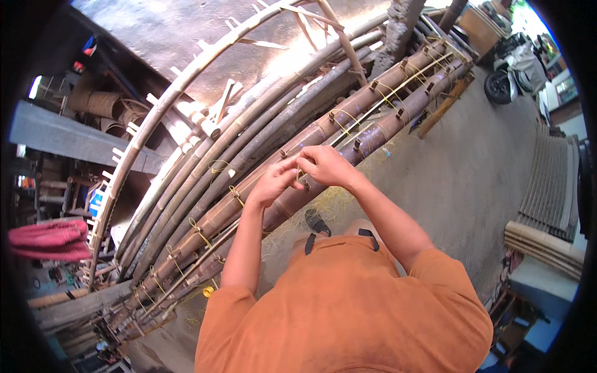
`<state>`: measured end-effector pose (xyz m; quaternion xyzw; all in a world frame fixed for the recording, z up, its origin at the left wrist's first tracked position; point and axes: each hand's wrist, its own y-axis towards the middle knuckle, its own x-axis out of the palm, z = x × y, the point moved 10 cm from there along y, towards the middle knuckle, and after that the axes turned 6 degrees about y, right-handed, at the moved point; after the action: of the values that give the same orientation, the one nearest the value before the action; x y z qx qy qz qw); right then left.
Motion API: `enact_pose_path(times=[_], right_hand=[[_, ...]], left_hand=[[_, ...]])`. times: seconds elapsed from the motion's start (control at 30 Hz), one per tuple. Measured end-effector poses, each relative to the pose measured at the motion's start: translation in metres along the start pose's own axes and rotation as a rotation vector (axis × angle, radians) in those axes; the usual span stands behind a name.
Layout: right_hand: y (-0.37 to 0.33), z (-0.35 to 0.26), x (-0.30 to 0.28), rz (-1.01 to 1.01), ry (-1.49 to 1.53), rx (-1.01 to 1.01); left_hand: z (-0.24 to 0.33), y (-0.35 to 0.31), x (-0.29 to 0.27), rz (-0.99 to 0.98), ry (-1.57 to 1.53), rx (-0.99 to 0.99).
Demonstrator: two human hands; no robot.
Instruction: The person sits on the ground and uses a knife to scrape and sharpen a long bamboo strip. After finishing, they stand, walk through a cluttered outdoor area into a workshop, and place the strip on a bamboo rack, securing it with yellow string.
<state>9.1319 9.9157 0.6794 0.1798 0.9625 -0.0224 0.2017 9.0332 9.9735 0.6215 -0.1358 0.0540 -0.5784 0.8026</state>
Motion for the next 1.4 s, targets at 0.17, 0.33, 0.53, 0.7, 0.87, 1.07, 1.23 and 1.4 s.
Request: enact_pose_path(times=[0.17,0.33,0.53,0.7,0.87,1.07,1.23,1.4], right_hand=[[-0.003,-0.021,-0.010,0.040,-0.064,-0.253],[-0.047,-0.096,-0.018,-0.500,1.510,0.105],[-0.144,-0.172,-0.047,-0.852,0.719,-0.461],[-0.260,-0.237,-0.197,-0.881,1.175,-0.800],[-0.219,-0.157,-0.351,-0.036,1.665,-0.694],[-0.273,0.118,-0.434,0.549,1.692,-0.326],[-0.390,0.271,-0.370,1.150,1.146,0.233],[-0.350,0.293,-0.282,0.536,-0.585,0.650]], left_hand=[[0.068,-0.013,-0.013,0.352,0.446,0.358],[0.141,-0.078,0.015,0.661,0.160,0.574],[0.255,-0.173,0.220,-0.510,-0.197,0.860],[0.226,-0.133,0.249,-0.291,0.667,0.675],[0.221,-0.222,0.004,0.658,1.237,0.128],[0.206,-0.819,-0.231,1.912,0.341,0.633],[0.044,-1.015,-0.179,2.504,0.200,0.117],[-0.135,-0.655,-0.178,1.044,1.061,-0.765]])
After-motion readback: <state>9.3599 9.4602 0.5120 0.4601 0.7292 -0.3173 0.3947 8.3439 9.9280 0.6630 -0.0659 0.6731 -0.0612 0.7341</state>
